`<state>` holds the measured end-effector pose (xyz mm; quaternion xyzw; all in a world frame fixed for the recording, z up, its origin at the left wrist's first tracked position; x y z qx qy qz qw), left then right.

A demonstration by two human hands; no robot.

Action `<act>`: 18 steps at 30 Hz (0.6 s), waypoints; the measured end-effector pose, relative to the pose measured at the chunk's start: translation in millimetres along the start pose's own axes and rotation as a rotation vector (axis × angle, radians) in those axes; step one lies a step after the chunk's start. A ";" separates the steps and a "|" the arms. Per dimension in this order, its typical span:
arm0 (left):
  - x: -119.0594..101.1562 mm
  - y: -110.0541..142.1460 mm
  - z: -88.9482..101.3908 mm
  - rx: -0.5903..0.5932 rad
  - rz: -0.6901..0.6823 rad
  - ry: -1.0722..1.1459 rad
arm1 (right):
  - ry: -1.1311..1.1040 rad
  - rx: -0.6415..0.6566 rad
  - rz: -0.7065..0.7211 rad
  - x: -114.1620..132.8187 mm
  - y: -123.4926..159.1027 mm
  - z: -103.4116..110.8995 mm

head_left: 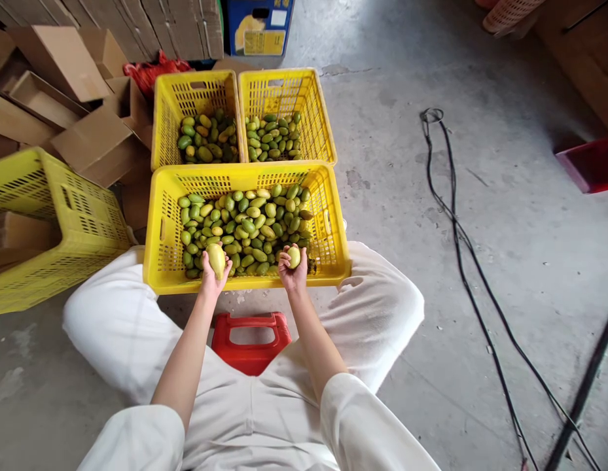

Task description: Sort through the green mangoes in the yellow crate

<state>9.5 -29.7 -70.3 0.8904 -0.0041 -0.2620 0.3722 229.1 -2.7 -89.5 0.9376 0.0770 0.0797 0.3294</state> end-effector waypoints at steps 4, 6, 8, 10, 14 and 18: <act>0.4 -0.4 -3.1 -0.025 0.048 -0.008 | -0.037 -0.046 0.011 1.3 -1.1 2.2; -0.1 0.4 -4.7 -0.038 0.066 -0.003 | -0.037 -0.034 0.015 0.8 0.4 1.5; -1.2 1.8 -5.8 -0.040 0.071 0.004 | -0.026 -0.005 0.027 -0.2 2.1 0.1; -2.2 3.5 -6.1 -0.034 0.061 0.015 | -0.007 0.008 0.045 -1.3 3.3 -1.0; -2.3 4.7 -4.1 -0.023 0.044 0.030 | 0.031 -0.019 0.065 -1.8 2.7 -2.1; -0.9 3.5 -1.8 -0.025 0.013 -0.005 | 0.012 -0.044 0.068 -1.1 1.5 -4.6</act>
Point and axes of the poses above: each hand's wrist, its own y-axis away from the middle knuckle, its own z-axis out of the back of the hand, x = y × z, the point moved 1 cm from there along -y, towards the middle knuckle, and after that the axes turned 1 degree about -y, right-handed, at the moved point
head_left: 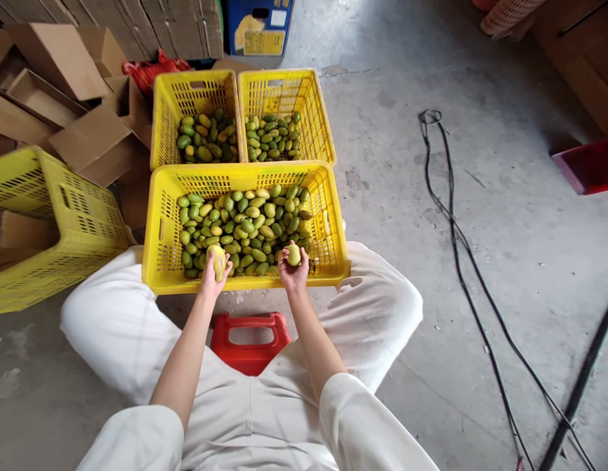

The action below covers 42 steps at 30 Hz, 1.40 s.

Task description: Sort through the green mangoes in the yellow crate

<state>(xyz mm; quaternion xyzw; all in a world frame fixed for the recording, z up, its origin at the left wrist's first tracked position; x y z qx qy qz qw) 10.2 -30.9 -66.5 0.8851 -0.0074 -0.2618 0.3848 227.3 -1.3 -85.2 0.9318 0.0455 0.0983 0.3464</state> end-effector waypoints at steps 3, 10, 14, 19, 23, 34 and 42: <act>0.4 -0.1 -1.0 0.032 -0.003 -0.049 | -0.038 -0.048 0.006 -0.1 -0.3 -1.0; 2.1 -1.3 -3.5 0.078 0.057 -0.178 | 0.042 0.021 0.009 1.1 -3.2 4.3; 1.1 -1.2 -3.8 0.130 0.074 -0.163 | 0.055 0.021 0.024 -0.1 -1.1 3.4; -1.2 2.6 -6.1 0.117 0.118 -0.101 | 0.075 0.033 0.058 -2.9 3.8 -0.3; -2.1 4.2 -4.5 0.083 0.098 -0.025 | 0.091 0.058 0.031 -2.0 5.3 1.3; -4.1 1.8 0.3 0.072 0.020 0.136 | 0.103 0.020 -0.021 -3.5 3.4 -1.9; -13.5 6.2 -4.3 0.056 0.091 0.212 | 0.107 0.017 -0.018 -3.1 -0.1 -0.5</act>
Point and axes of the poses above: each hand's wrist, its own y-axis away from the middle knuckle, its own z-axis out of the back of the hand, x = y × z, the point moved 1 cm from there along -y, towards the middle knuckle, and after that the axes turned 1 degree about -y, right-handed, at the moved point
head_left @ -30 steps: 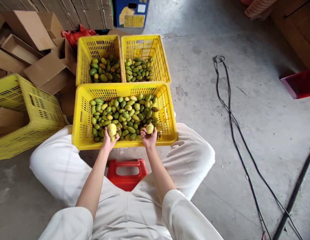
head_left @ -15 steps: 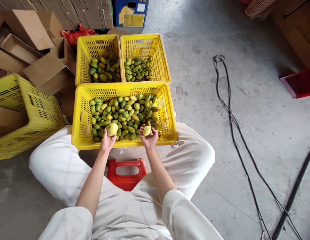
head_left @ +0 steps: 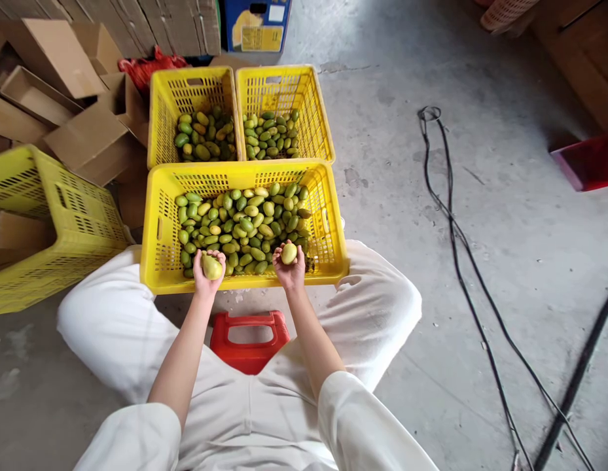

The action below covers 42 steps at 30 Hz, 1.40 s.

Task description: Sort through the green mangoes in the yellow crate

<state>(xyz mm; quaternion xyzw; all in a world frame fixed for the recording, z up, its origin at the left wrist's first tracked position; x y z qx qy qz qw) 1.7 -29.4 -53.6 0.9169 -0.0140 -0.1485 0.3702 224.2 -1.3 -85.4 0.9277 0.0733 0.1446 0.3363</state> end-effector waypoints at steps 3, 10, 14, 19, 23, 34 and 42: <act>-3.0 -0.6 2.8 -0.006 0.048 0.000 | 0.012 0.024 -0.015 1.2 0.5 0.1; 1.0 -3.8 5.4 -0.009 -0.024 -0.012 | 0.093 0.069 -0.004 -0.2 2.9 -1.5; 0.6 -8.1 7.9 -0.025 -0.052 -0.019 | 0.039 0.064 -0.071 0.8 3.7 -2.6; -3.2 -12.4 8.8 -0.092 -0.072 0.048 | -0.010 0.051 -0.087 2.8 6.6 -5.0; -5.1 -10.5 8.0 -0.130 -0.027 0.112 | 0.014 0.064 -0.074 0.4 7.9 -3.7; 1.0 -4.0 1.7 -0.039 0.040 -0.075 | 0.105 0.026 -0.026 -4.8 -4.2 9.4; 4.5 -6.8 -1.2 -0.223 -0.041 -0.083 | 0.098 0.053 -0.017 -3.3 2.2 1.1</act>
Point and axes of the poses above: each hand's wrist, its own y-axis away from the middle knuckle, its own z-axis out of the back of the hand, x = y × z, the point moved 1 cm from there along -y, towards the middle knuckle, and after that the axes turned 1 degree about -y, right-handed, at the moved point
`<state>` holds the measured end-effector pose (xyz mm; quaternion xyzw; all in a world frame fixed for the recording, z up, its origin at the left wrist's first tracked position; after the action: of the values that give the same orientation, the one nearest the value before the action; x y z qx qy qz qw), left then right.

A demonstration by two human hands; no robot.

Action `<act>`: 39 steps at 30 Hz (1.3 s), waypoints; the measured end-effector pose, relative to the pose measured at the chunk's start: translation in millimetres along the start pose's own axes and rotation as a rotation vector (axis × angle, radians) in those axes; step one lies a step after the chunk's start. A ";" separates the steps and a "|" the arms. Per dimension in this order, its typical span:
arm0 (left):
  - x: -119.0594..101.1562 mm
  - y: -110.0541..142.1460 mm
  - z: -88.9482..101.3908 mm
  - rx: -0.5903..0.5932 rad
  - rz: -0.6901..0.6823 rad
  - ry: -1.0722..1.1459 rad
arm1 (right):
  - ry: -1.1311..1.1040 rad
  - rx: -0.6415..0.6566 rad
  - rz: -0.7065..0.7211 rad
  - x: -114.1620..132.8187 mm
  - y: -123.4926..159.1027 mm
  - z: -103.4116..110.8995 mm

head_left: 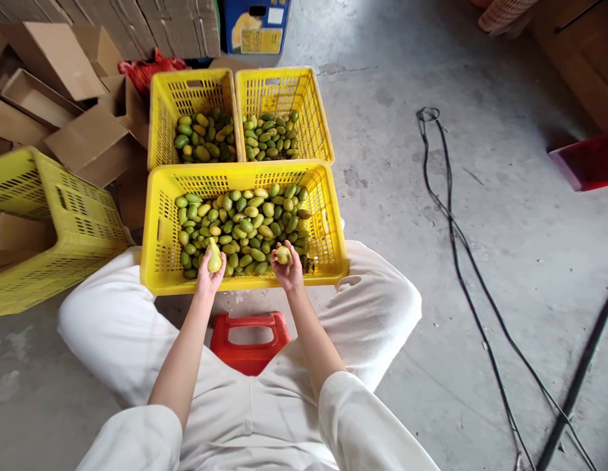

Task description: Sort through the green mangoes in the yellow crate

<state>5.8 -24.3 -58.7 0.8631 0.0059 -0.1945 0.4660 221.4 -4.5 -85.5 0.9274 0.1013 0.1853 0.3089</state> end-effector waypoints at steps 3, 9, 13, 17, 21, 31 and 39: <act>2.5 0.2 -0.2 0.021 -0.004 -0.051 | -0.018 -0.026 0.013 0.3 -0.2 -2.7; 0.8 -0.2 -0.4 0.148 0.085 -0.053 | -0.036 -0.058 -0.103 1.8 -1.4 -2.9; -2.2 1.0 1.4 0.221 0.089 0.001 | -0.045 -0.042 -0.130 2.3 -1.7 -5.4; -1.9 1.6 1.4 0.199 0.087 -0.018 | 0.010 -0.024 -0.096 1.4 -2.0 -7.6; 0.1 0.2 0.3 0.174 0.106 -0.085 | 0.031 -0.019 -0.064 0.0 -1.1 -5.6; 1.5 -2.8 0.8 0.212 0.161 -0.080 | 0.020 0.002 -0.070 -0.5 -2.3 -0.7; 2.9 -0.1 -2.9 0.158 0.148 -0.181 | 0.011 0.121 -0.115 1.3 1.0 -0.7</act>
<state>9.5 -22.4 -58.3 0.8741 -0.1149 -0.2366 0.4085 222.4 -4.6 -84.0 0.9360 0.1673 0.1659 0.2616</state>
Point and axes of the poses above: each hand's wrist, its own y-axis away from the middle knuckle, its own z-axis out of the back of the hand, x = y × z, the point moved 1 cm from there along -y, towards the middle knuckle, and after that the axes turned 1 degree about -y, right-handed, at the moved point
